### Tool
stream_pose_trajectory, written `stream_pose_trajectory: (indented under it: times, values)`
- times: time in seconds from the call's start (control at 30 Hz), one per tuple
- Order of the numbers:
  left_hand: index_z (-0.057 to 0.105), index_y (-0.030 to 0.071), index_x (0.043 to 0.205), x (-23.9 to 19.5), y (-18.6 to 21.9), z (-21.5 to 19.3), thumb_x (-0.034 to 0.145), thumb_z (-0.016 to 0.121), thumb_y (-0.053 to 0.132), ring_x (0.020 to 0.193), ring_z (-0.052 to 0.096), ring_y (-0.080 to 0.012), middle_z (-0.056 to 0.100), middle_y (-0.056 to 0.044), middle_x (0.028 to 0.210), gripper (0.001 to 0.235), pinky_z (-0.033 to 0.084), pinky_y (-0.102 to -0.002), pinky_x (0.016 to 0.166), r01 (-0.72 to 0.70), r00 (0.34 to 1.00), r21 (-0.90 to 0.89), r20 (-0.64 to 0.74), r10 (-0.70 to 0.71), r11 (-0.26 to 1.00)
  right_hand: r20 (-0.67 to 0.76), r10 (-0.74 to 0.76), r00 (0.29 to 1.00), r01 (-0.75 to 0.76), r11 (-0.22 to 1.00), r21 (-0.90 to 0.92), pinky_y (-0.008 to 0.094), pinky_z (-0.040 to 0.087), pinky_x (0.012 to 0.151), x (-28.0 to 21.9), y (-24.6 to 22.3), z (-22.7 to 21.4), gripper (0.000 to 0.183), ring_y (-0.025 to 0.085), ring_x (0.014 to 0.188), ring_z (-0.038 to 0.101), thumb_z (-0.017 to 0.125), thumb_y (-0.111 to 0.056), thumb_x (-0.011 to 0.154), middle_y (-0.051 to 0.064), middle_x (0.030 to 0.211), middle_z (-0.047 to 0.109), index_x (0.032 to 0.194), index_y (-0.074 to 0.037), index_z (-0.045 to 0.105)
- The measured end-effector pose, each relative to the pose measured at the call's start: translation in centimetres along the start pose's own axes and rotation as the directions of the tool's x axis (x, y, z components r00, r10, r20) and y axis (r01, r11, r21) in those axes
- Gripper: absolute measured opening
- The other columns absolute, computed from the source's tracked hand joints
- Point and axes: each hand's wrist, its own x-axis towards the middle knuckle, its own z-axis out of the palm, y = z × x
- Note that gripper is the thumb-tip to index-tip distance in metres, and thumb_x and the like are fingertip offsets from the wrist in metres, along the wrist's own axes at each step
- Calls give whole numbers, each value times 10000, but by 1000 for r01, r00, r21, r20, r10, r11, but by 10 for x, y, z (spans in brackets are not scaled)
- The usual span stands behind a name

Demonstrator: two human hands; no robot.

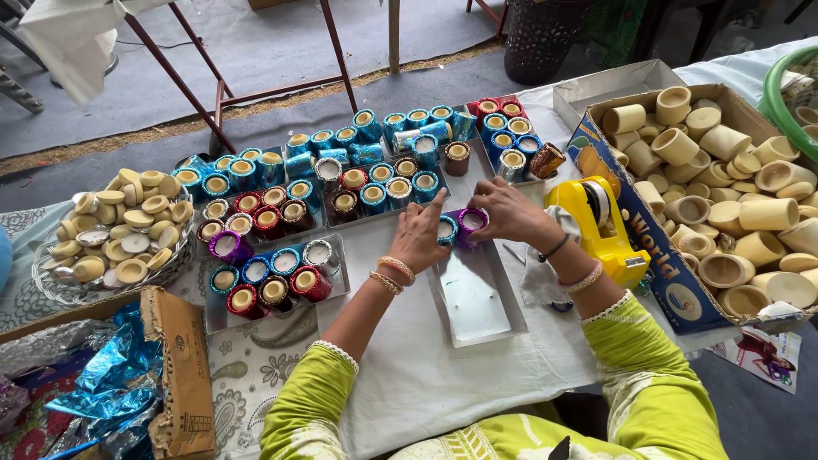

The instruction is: Wrapping small decorative cups in foil and placing them into a box for shipping.

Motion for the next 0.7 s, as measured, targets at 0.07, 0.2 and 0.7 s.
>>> stream_pose_trajectory:
  times: [0.07, 0.2, 0.7]
  values:
    - [215, 126, 1599, 0, 2, 0, 645, 870, 247, 1088, 532, -311, 646, -112, 1235, 1163, 418, -458, 999, 3, 1000, 18, -5, -3, 1000, -12, 4, 1000, -4, 1000, 1, 378, 464, 1001, -1, 0, 2, 615, 266, 1119, 499, 896, -492, 657, 46, 1146, 577, 1116, -116, 737]
    - [172, 133, 1605, 1, 8, -4, 649, 871, 252, 1104, 532, -327, 647, -114, 1211, 1190, 409, -485, 1018, 15, 1000, 44, 13, -15, 999, -31, 22, 999, -23, 1000, -12, 375, 464, 1011, -5, -5, 1, 618, 266, 1129, 505, 903, -473, 651, 59, 1158, 572, 1119, -111, 722]
    - [59, 187, 1633, 1, 11, 0, 657, 887, 214, 1120, 558, -359, 626, -146, 1231, 1281, 461, -490, 1011, 21, 1000, 89, 14, -22, 996, -23, 12, 1000, -13, 1000, -22, 383, 487, 981, -8, -3, 14, 624, 276, 1099, 528, 896, -458, 665, 69, 1162, 583, 1125, -88, 695]
